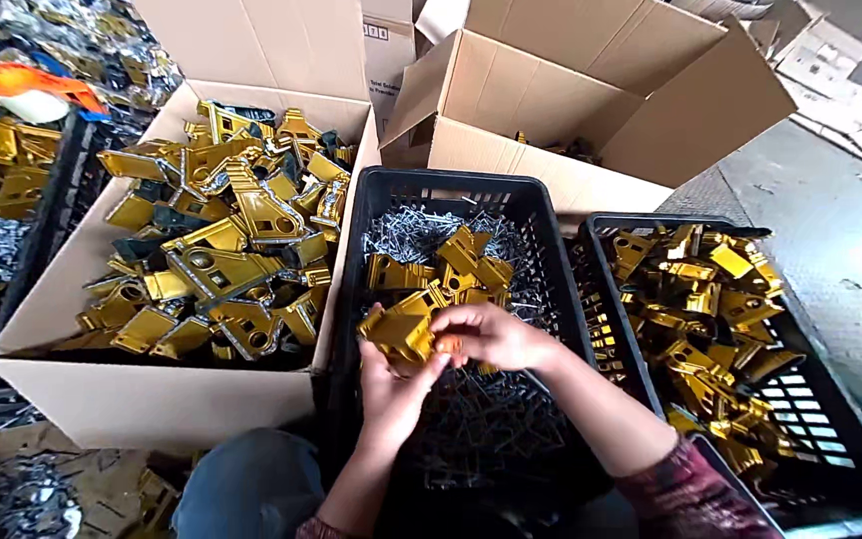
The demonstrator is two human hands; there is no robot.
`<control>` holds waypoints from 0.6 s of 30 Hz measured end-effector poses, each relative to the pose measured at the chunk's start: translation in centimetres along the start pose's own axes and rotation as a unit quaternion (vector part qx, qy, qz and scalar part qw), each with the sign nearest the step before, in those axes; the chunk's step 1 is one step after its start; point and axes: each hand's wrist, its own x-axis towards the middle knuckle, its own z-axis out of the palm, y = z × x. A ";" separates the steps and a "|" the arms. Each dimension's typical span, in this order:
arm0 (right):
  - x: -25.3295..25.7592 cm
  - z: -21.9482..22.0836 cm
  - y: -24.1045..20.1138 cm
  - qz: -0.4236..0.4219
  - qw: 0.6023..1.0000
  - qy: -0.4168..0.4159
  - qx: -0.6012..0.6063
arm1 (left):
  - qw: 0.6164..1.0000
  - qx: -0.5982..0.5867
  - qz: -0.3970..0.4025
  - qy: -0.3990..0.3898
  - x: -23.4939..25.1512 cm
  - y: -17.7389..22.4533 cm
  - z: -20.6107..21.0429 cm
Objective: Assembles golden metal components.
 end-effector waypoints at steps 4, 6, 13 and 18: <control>1.5 -0.1 6.2 0.277 0.914 -0.029 -0.296 | 0.994 0.046 0.028 0.095 0.7 1.9 -1.2; 1.3 2.7 8.9 0.350 0.833 -0.110 -0.415 | 0.994 0.022 0.015 0.105 0.6 2.6 -1.6; -2.6 3.7 7.2 0.265 0.807 -0.112 -0.516 | 0.995 -0.027 -0.079 0.055 -0.5 3.7 -1.8; -7.5 3.4 -0.5 0.263 0.854 0.068 -0.443 | 0.975 -0.063 -0.204 0.059 -1.0 3.3 -1.2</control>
